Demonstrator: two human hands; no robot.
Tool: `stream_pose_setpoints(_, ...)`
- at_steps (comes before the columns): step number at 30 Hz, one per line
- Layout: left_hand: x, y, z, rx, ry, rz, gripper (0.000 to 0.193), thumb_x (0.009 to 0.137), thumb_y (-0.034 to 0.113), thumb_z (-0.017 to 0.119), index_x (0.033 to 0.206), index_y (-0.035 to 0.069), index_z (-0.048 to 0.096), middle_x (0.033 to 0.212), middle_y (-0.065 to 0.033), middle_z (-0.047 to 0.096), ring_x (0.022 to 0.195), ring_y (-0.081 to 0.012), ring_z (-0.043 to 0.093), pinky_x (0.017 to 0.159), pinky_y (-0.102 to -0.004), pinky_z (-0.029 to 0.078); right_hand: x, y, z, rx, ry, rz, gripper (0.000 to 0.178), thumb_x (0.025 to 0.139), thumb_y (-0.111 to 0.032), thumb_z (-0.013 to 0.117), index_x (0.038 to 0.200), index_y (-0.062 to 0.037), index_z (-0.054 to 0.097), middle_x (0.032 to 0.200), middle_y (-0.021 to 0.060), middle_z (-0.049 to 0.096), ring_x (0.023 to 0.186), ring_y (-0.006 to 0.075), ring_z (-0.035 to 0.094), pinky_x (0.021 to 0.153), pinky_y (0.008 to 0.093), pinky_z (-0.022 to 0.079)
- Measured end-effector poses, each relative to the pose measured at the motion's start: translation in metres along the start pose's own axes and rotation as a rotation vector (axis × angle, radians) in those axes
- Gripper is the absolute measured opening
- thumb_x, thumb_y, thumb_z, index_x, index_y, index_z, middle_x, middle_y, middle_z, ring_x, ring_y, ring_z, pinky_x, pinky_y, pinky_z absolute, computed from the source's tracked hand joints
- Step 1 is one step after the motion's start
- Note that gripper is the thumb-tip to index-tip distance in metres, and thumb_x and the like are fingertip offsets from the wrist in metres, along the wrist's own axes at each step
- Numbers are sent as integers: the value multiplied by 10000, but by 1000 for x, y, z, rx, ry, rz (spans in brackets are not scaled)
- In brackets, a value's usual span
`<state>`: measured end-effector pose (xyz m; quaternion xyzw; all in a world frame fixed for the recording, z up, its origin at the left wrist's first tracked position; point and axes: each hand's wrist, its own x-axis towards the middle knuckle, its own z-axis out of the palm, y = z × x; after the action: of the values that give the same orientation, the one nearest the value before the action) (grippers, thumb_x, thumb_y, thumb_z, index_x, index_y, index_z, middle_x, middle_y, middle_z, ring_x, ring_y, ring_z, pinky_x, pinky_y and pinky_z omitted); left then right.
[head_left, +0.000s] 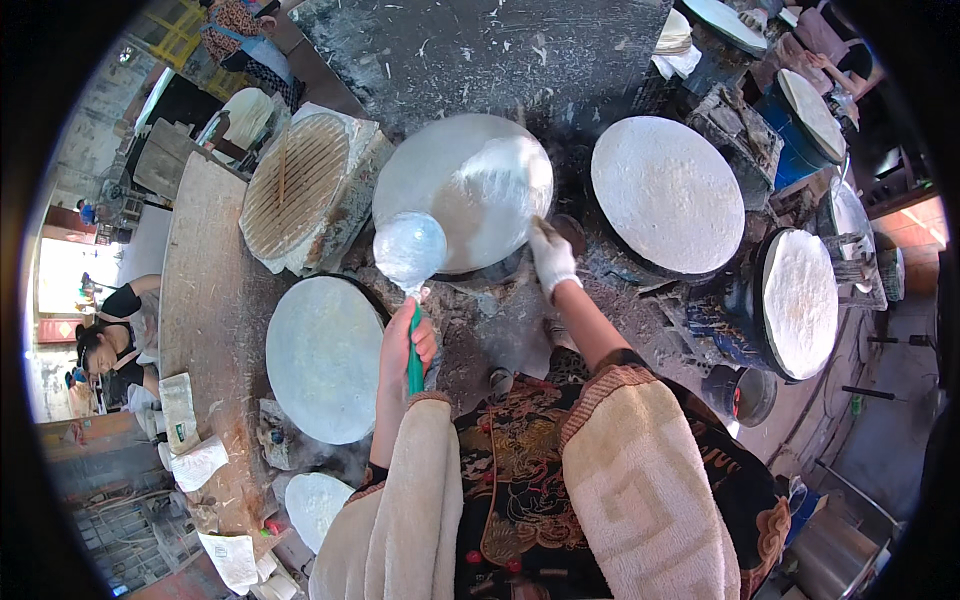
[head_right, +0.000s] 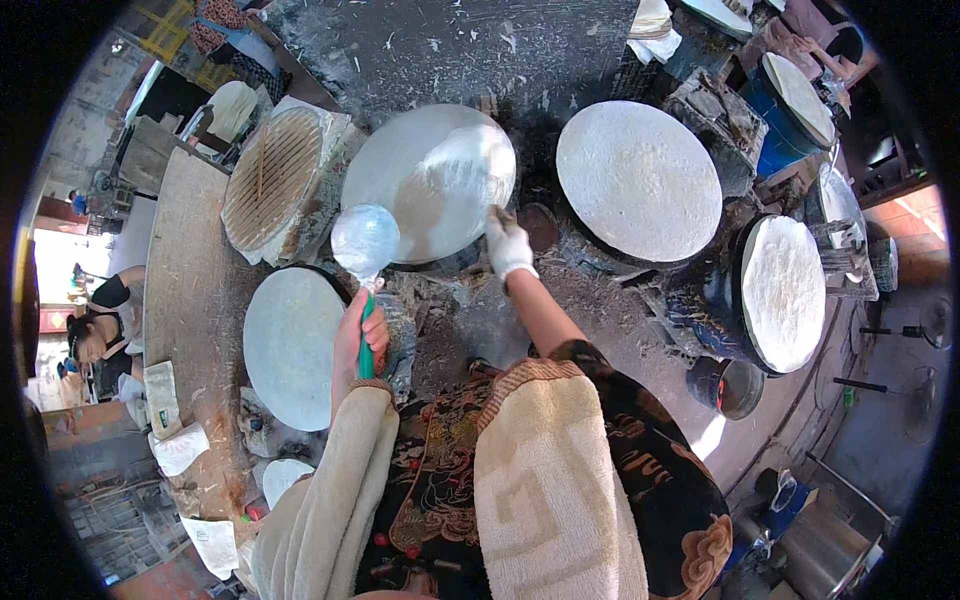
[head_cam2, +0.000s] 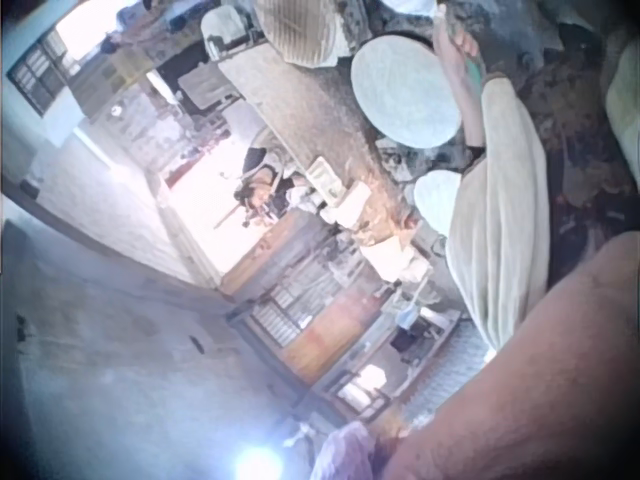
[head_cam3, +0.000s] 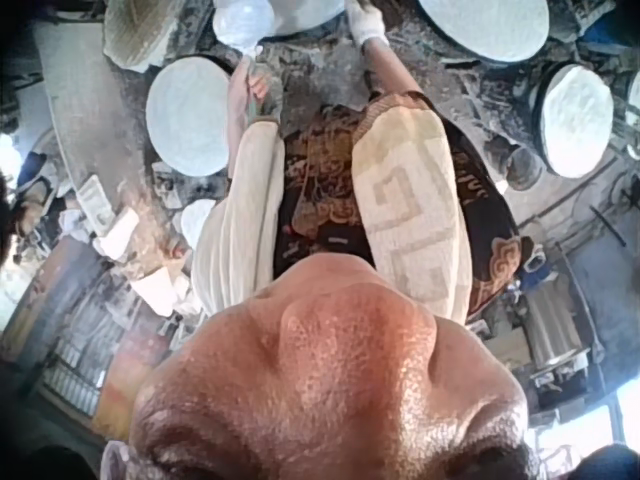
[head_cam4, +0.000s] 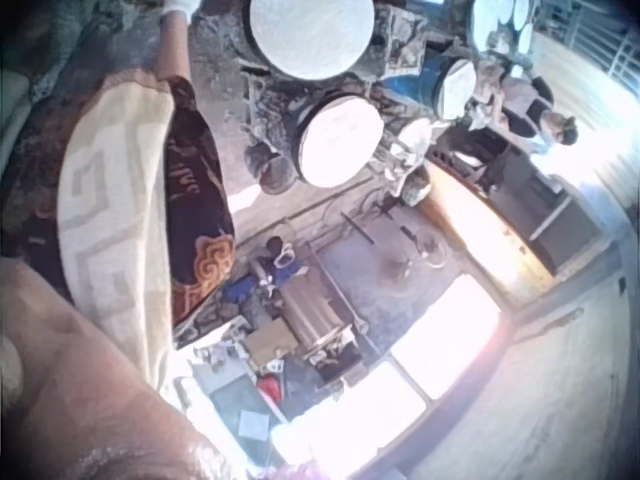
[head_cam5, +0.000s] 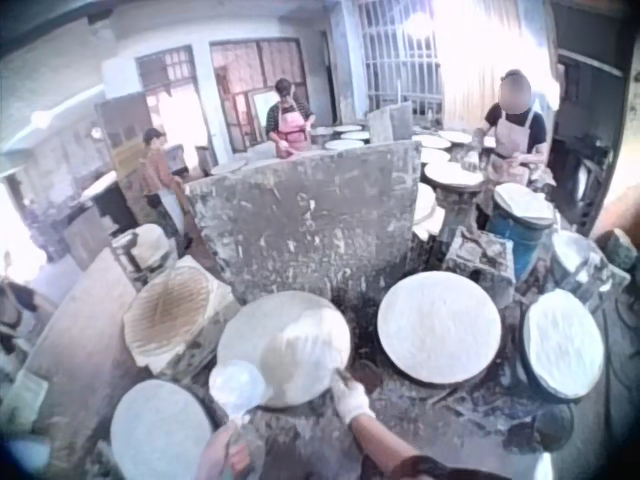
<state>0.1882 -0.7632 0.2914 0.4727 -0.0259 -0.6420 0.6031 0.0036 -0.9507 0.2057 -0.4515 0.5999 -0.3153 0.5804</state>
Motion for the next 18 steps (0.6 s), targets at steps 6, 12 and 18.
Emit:
stream_pose_setpoints(6, 19, -11, -13, -82, -188, -208, 369, 942, 447, 416, 715, 157, 437, 461, 48, 347, 389, -80, 377, 329, -225, 278, -6, -12, -11, 191, -128, -206, 463, 874, -336, 559, 1198, -5, 557, 1119, 115, 610, 972, 131, 561, 841, 243, 432)
stream_pose_setpoints(12, 49, -14, -12, -49, -45, -274, 505, 901, 529, 439, 546, 174, 385, 431, 37, 331, 366, -93, 383, 306, -223, 266, -12, 35, -9, 6, -124, -37, 549, 845, -449, 567, 1213, -42, 552, 1019, 126, 639, 943, 208, 583, 849, 289, 429)
stream_pose_setpoints(18, 111, 19, -2, -269, -31, -214, 383, 900, 421, 507, 663, 127, 442, 512, 31, 408, 412, -88, 406, 368, -220, 338, 60, -32, -35, 63, -194, 85, 430, 861, -347, 572, 1200, -82, 577, 893, 44, 643, 689, 102, 558, 614, 234, 450)
